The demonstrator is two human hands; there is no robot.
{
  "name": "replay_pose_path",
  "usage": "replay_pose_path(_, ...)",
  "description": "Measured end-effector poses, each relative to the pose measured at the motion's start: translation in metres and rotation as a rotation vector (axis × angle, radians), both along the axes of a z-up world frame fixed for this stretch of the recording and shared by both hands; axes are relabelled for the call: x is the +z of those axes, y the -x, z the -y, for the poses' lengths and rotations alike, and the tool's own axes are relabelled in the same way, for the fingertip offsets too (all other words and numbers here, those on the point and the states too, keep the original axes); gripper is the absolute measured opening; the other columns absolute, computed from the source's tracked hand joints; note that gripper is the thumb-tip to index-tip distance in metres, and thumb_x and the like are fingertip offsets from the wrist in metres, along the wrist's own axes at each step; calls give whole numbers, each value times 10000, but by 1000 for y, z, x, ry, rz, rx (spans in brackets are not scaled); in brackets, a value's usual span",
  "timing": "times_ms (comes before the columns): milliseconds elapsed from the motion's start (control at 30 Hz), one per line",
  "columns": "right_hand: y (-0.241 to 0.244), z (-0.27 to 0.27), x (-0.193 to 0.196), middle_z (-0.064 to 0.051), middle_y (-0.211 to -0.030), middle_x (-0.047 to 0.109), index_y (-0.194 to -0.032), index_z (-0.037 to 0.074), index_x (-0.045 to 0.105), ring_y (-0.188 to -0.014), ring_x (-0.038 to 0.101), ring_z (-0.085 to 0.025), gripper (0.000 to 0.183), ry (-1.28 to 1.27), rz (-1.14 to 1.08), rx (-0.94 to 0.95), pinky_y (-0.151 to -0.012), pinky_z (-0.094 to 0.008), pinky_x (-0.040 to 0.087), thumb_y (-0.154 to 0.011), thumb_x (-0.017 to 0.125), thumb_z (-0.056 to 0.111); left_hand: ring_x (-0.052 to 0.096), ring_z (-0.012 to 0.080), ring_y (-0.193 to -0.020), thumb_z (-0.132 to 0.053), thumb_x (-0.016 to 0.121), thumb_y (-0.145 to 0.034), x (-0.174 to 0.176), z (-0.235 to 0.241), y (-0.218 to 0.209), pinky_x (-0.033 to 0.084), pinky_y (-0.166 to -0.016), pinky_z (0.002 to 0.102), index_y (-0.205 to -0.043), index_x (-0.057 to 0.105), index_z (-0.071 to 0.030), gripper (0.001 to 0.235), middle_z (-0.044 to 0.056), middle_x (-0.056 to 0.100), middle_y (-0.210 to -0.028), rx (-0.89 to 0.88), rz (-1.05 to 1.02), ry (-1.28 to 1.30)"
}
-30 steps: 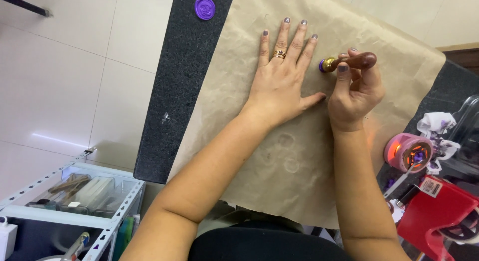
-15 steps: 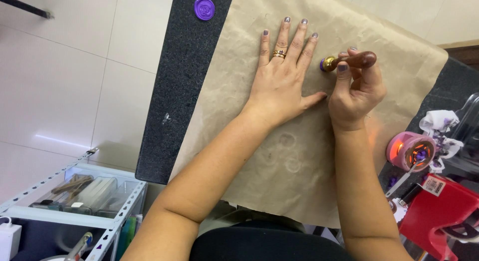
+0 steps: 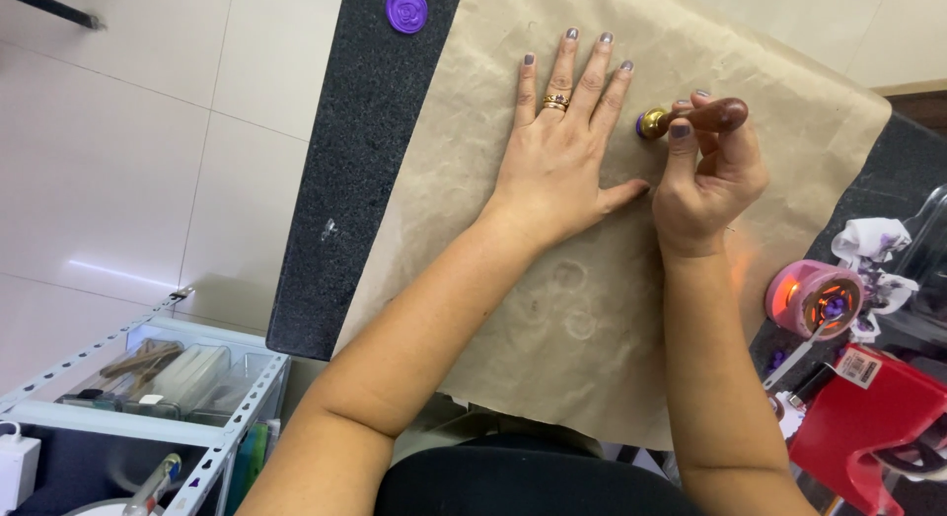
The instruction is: Melting wax beads in a spoon over a candle and using a stamp to create a wax seal on paper.
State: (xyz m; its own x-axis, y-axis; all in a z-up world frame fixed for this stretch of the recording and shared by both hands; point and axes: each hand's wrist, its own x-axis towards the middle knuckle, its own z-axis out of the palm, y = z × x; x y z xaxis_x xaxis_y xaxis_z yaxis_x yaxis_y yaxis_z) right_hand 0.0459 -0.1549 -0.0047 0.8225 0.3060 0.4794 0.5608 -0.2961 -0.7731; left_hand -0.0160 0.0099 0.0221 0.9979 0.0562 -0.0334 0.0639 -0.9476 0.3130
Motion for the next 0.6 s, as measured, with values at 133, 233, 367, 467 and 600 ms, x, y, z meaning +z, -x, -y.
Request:
replay_pose_path(133,1,-3,2,-200,-1056,645,-1190,-101,591,-993,704,-347,169,-22,2,14,-986,-450,598,-1102,616,40,63,387,-1558,-870,621,-872,1,0,-1,88,-1253,645,-1645,281,-156,1107,132,120,-1691,-7,-15,2)
replay_pose_path(233,1,-2,1,-183,-1052,646,-1207,-90,604,-995,709,-344,189,-25,-22,9,-948,-430,611,-1108,631,68,66,387,-1559,-872,628,-869,0,0,0,89,-1255,646,-1645,288,-157,1109,131,120,-1690,-4,-11,3)
replay_pose_path(367,1,-2,1,-194,-1058,654,-1201,-94,611,-995,704,-337,198,-25,-24,-4,-927,-420,611,-1102,638,75,69,382,-1560,-861,645,-862,0,-1,0,79,-1256,643,-1640,296,-154,1108,130,130,-1690,-3,-4,21)
replay_pose_path(467,1,-2,0,-204,-1048,665,-1207,-90,613,-996,701,-330,191,-28,-23,-5,-937,-418,611,-1100,641,65,68,383,-1559,-857,649,-862,1,-1,0,77,-1256,641,-1639,298,-152,1106,132,137,-1690,-3,2,24)
replay_pose_path(600,2,-2,1,-209,-1037,678,-1221,-78,613,-1000,714,-333,195,-28,-35,-3,-928,-406,607,-1104,645,74,58,387,-1562,-850,629,-864,0,-1,-1,64,-1255,644,-1643,287,-154,1099,138,109,-1690,-9,-23,31)
